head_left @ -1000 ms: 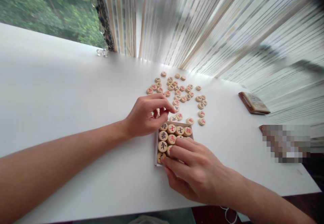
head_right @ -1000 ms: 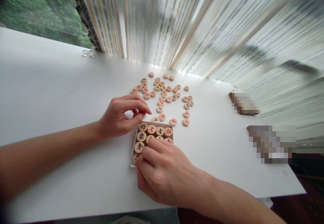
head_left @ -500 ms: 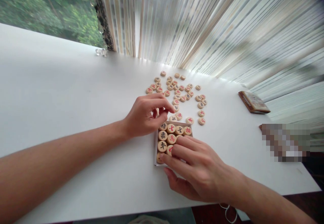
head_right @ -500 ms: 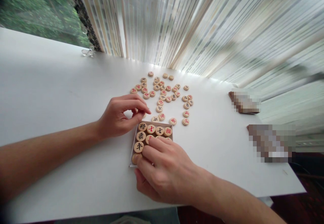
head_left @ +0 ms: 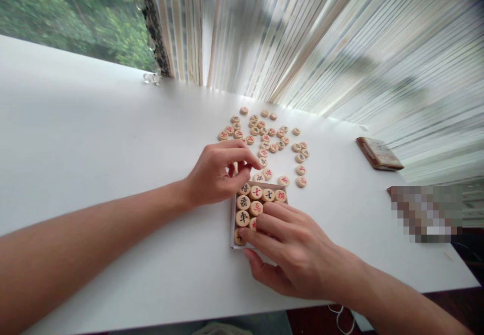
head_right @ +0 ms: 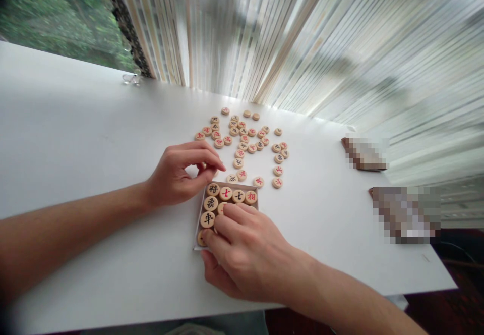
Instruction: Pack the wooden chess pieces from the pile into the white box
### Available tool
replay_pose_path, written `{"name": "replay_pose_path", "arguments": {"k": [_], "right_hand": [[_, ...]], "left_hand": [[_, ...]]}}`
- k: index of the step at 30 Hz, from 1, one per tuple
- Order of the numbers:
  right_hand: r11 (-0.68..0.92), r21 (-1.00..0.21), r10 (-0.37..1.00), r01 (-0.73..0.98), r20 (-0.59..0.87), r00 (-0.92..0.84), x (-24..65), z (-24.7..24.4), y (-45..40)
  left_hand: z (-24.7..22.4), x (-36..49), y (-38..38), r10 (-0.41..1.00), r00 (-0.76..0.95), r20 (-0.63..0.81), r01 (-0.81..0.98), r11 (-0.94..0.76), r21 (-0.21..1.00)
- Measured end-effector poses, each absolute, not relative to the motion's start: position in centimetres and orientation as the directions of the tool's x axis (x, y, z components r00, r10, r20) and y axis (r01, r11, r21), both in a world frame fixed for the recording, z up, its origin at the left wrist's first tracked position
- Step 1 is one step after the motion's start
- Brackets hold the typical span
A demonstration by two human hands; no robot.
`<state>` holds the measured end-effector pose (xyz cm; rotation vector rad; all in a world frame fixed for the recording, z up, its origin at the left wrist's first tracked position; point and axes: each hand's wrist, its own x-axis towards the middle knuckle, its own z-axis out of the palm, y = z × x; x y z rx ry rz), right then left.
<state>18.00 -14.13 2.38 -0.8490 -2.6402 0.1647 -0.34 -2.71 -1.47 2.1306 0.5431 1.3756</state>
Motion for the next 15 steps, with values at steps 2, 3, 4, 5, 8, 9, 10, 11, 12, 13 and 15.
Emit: {"name": "replay_pose_path", "arguments": {"k": [2, 3, 4, 5, 8, 9, 10, 11, 12, 13, 15], "right_hand": [[0.814, -0.219, 0.581, 0.539, 0.306, -0.754, 17.9, 2.4, -14.2], [0.815, -0.222, 0.580, 0.536, 0.311, -0.753, 17.9, 2.4, -14.2], [0.817, -0.225, 0.577, 0.531, 0.320, -0.752, 17.9, 2.4, -14.2], [0.819, -0.229, 0.573, 0.525, 0.328, -0.751, 18.0, 2.4, -14.2], [0.826, -0.235, 0.564, 0.513, 0.366, -0.740, 18.3, 2.8, -14.0], [0.824, -0.245, 0.567, 0.512, 0.376, -0.733, 18.6, 2.9, -13.9], [0.819, -0.265, 0.574, 0.510, 0.379, -0.726, 18.8, 3.1, -13.8], [0.810, -0.294, 0.586, 0.508, 0.369, -0.721, 19.1, 3.4, -13.7], [0.798, -0.331, 0.600, 0.504, 0.346, -0.721, 19.5, 3.6, -13.6], [0.785, -0.368, 0.609, 0.499, 0.312, -0.729, 19.8, 3.9, -13.6], [0.757, -0.418, 0.622, 0.501, 0.228, -0.749, 20.3, 4.3, -13.5]], "left_hand": [[-1.5, -0.3, -2.7, 0.595, 0.399, 0.698, 0.047, -0.773, 0.633], [-1.4, -0.3, -2.7, 0.594, 0.399, 0.698, 0.048, -0.774, 0.631], [-1.4, -0.3, -2.7, 0.593, 0.399, 0.699, 0.048, -0.775, 0.630], [-1.4, -0.4, -2.7, 0.593, 0.399, 0.699, 0.047, -0.775, 0.630], [-1.5, -0.4, -2.7, 0.598, 0.398, 0.696, 0.043, -0.770, 0.637], [-1.5, -0.4, -2.7, 0.601, 0.396, 0.694, 0.043, -0.767, 0.640], [-1.5, -0.4, -2.7, 0.604, 0.394, 0.692, 0.043, -0.765, 0.643], [-1.5, -0.4, -2.7, 0.607, 0.393, 0.691, 0.043, -0.763, 0.645], [-1.5, -0.4, -2.7, 0.608, 0.393, 0.690, 0.042, -0.761, 0.647], [-1.5, -0.4, -2.7, 0.609, 0.393, 0.689, 0.041, -0.760, 0.649], [-1.5, -0.4, -2.7, 0.611, 0.397, 0.686, 0.040, -0.758, 0.652]]}}
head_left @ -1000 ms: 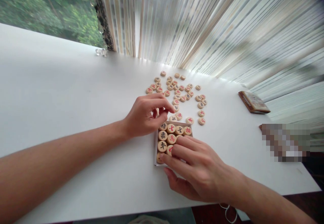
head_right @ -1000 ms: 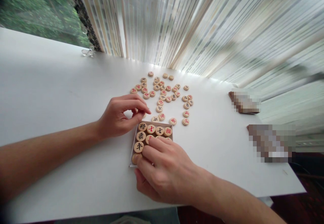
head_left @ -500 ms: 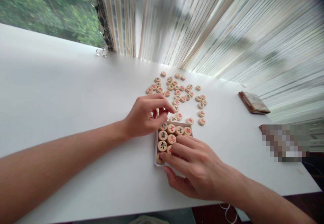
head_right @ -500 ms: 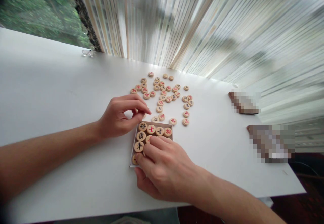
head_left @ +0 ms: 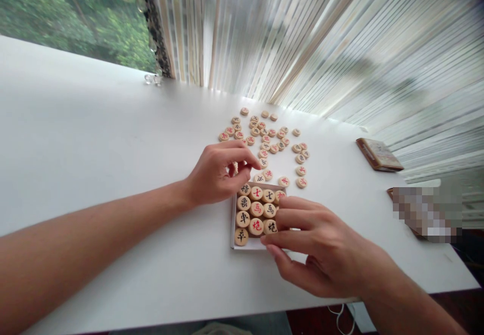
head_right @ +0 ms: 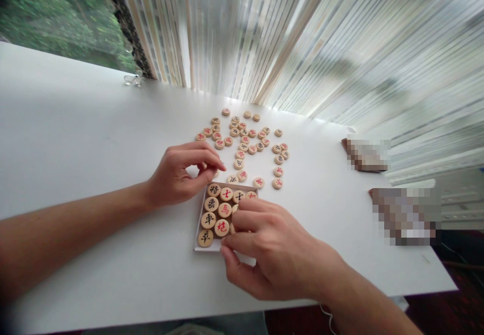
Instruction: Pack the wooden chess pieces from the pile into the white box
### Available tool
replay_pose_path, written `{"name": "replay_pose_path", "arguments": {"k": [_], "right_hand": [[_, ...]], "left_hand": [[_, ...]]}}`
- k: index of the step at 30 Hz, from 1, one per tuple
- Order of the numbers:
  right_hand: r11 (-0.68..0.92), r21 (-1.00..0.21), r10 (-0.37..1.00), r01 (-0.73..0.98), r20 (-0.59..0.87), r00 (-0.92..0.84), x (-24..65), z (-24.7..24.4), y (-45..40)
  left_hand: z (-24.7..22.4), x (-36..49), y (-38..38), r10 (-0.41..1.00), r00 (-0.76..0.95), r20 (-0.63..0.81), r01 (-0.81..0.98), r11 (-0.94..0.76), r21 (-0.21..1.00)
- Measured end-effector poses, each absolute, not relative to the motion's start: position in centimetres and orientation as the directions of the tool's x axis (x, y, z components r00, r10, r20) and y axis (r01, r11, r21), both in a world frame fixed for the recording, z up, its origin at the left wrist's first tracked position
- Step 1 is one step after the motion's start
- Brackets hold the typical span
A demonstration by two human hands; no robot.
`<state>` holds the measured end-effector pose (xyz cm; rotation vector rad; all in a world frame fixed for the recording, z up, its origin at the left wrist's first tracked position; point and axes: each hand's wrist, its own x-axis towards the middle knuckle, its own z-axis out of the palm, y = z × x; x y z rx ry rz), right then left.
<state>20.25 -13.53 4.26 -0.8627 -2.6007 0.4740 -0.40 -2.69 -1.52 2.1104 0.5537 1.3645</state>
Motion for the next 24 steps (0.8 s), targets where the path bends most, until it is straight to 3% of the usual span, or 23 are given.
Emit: {"name": "replay_pose_path", "arguments": {"k": [13, 24], "right_hand": [[0.752, -0.356, 0.599, 0.554, 0.019, -0.801, 20.1, 3.9, -13.8], [0.756, -0.299, 0.620, 0.583, 0.038, -0.784, 20.2, 3.5, -13.9]], "left_hand": [[-1.5, -0.4, -2.7, 0.606, 0.389, 0.694, 0.074, -0.772, 0.632], [-1.5, -0.5, -2.7, 0.614, 0.390, 0.686, 0.077, -0.765, 0.640]]}}
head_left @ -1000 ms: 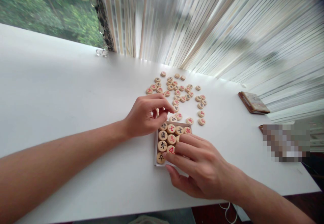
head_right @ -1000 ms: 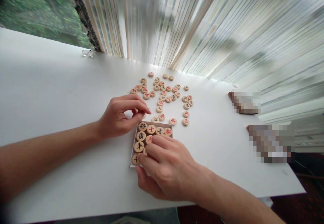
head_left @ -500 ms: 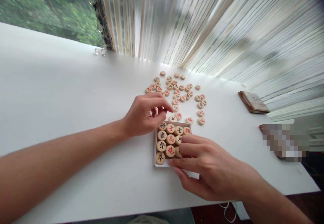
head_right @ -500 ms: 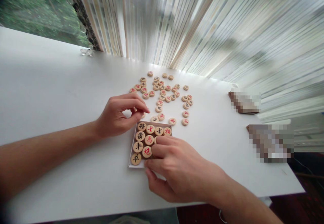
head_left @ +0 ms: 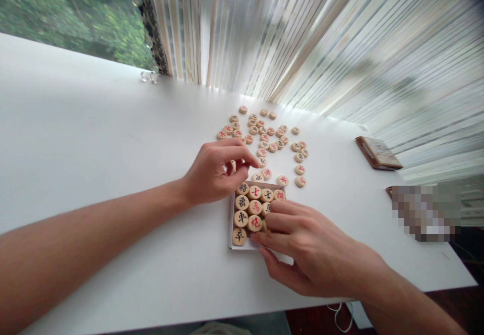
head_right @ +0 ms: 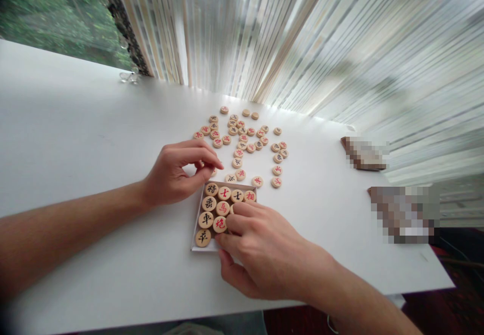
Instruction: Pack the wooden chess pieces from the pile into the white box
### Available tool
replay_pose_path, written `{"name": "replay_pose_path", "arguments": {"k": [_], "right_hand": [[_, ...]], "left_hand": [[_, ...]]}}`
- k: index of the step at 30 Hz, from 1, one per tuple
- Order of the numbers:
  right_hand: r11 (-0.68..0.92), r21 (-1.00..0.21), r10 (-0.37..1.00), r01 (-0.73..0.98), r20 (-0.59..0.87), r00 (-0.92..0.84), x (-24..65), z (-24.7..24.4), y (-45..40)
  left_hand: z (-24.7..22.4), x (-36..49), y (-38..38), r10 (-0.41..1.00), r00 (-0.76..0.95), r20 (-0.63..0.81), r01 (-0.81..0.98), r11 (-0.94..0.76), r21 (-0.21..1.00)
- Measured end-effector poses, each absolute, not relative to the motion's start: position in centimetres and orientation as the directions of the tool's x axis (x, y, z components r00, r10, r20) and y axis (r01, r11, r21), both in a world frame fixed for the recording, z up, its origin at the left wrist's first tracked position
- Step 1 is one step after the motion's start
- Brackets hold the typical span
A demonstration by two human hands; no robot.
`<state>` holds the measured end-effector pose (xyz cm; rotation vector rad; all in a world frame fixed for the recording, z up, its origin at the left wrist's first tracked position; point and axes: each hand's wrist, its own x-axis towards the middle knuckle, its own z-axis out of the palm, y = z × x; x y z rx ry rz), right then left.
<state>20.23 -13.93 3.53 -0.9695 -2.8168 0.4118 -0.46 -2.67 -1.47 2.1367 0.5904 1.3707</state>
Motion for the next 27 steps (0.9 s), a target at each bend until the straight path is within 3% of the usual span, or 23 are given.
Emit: {"name": "replay_pose_path", "arguments": {"k": [27], "right_hand": [[0.759, -0.302, 0.622, 0.576, 0.079, -0.779, 20.16, 3.57, -13.91]], "left_hand": [[-1.41, -0.43, -2.69, 0.617, 0.389, 0.684, 0.067, -0.760, 0.647]]}}
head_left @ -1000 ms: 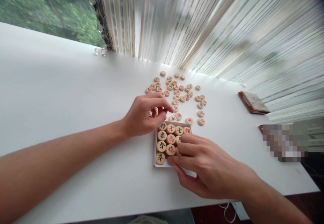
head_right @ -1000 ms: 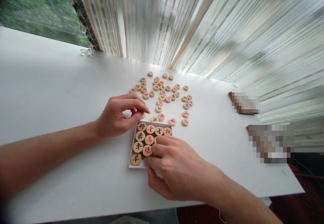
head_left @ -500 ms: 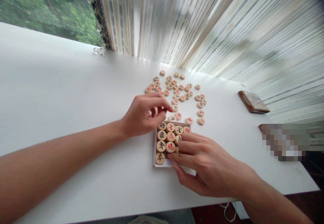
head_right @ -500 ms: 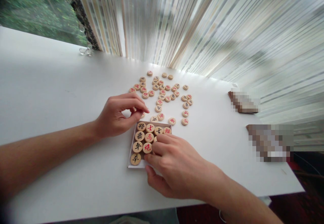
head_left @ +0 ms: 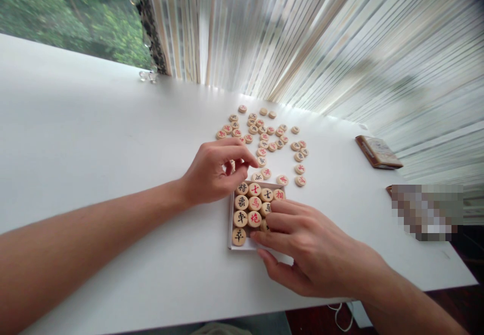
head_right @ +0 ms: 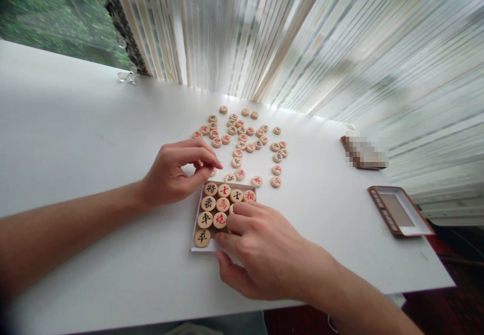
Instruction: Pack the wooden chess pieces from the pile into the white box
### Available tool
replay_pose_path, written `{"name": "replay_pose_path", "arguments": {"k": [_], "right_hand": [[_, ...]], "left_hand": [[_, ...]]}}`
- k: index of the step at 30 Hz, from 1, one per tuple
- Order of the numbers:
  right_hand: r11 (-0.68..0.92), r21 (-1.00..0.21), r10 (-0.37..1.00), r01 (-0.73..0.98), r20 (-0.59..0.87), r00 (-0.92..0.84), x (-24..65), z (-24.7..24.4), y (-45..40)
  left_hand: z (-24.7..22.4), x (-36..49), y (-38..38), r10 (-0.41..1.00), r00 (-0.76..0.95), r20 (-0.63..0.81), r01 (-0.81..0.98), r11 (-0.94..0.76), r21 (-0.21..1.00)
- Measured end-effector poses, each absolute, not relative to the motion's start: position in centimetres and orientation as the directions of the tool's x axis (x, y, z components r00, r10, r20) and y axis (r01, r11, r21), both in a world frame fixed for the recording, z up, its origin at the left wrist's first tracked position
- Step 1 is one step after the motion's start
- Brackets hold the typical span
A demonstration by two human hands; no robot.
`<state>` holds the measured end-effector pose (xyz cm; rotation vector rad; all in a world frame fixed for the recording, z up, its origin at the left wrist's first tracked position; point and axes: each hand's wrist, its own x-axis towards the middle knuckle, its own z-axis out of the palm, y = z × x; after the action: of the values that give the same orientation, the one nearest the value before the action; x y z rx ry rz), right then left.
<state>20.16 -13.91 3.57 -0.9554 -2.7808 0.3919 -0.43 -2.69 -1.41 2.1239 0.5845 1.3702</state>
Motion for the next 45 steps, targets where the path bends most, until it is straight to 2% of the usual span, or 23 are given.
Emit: {"name": "replay_pose_path", "arguments": {"k": [4, 10, 19, 24, 29, 33, 36, 41, 45], "right_hand": [[0.767, -0.316, 0.615, 0.559, 0.113, -0.780, 20.2, 3.6, -14.0], [0.792, -0.292, 0.608, 0.536, 0.296, -0.737, 20.4, 3.5, -13.6], [0.780, -0.259, 0.625, 0.570, 0.270, -0.733, 20.4, 3.4, -13.4], [0.785, -0.268, 0.619, 0.558, 0.365, -0.695, 20.6, 3.6, -13.1], [0.733, -0.293, 0.655, 0.614, 0.547, -0.521, 21.7, 3.2, -11.3], [0.577, -0.377, 0.741, 0.725, 0.614, -0.270, 23.1, 1.9, -9.0], [0.465, -0.482, 0.785, 0.742, 0.612, -0.095, 24.1, 0.8, -7.4], [0.312, -0.674, 0.851, 0.670, 0.512, 0.118, 25.7, -0.7, -5.4], [0.273, -0.722, 0.853, 0.636, 0.487, 0.187, 26.9, -1.5, -4.1]], "left_hand": [[-1.3, -0.5, -2.7, 0.620, 0.392, 0.680, 0.072, -0.757, 0.649], [-1.3, -0.4, -2.7, 0.612, 0.392, 0.687, 0.066, -0.763, 0.643], [-1.3, -0.4, -2.7, 0.616, 0.390, 0.685, 0.078, -0.763, 0.642], [-1.4, -0.4, -2.7, 0.613, 0.383, 0.691, 0.075, -0.766, 0.638], [-1.2, -0.4, -2.6, 0.635, 0.368, 0.679, 0.077, -0.749, 0.658], [-1.2, -0.6, -2.4, 0.698, 0.340, 0.630, 0.103, -0.693, 0.713], [-1.3, -1.0, -1.8, 0.742, 0.301, 0.599, 0.113, -0.651, 0.751], [-0.9, -2.1, -0.1, 0.771, 0.225, 0.596, 0.203, -0.636, 0.745], [-0.5, -2.5, 0.7, 0.823, 0.171, 0.542, 0.325, -0.566, 0.758]]}}
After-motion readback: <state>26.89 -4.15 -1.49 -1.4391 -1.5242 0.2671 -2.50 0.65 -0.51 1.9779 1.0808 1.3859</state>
